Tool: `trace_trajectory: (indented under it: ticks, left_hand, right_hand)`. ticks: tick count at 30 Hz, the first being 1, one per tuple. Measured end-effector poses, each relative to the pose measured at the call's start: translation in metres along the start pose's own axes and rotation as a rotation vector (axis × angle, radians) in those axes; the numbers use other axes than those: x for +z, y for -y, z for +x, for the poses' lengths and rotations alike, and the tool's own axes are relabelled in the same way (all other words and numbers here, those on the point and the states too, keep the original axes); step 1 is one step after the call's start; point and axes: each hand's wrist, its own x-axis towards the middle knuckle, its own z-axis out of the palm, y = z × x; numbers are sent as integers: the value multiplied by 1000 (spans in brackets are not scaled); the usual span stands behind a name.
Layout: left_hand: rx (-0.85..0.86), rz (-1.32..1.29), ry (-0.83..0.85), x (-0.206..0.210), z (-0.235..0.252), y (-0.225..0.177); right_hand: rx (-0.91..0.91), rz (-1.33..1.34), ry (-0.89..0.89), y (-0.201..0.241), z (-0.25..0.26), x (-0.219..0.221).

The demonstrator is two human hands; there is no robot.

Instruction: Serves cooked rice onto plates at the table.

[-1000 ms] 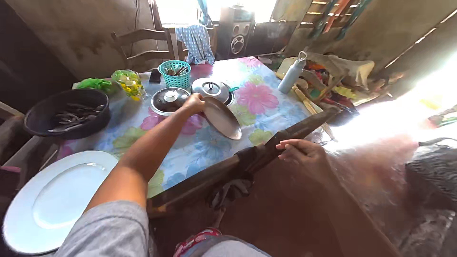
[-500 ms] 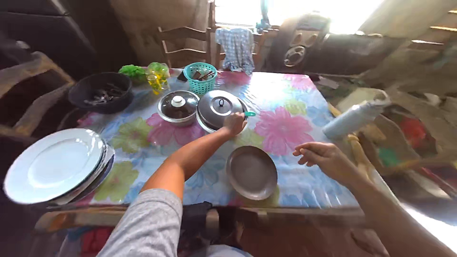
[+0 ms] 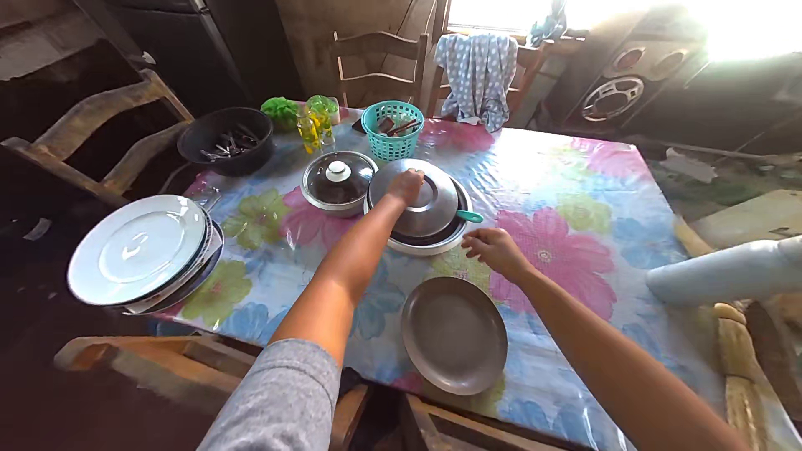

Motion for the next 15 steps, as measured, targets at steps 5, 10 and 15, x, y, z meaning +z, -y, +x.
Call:
trace_trajectory:
  ticks: [5,10,15]
  left_hand:
    - [-17,-75,-92,-46,-27,23]
    - [116,-107,-235,-92,-100,75]
    - [49,-3,39,-91,-178,125]
  right_hand:
    - [-126,-488,-206,5,42,2]
    - [3,-837,-204,23,73,13]
    - [147,-954,-145,33,96,24]
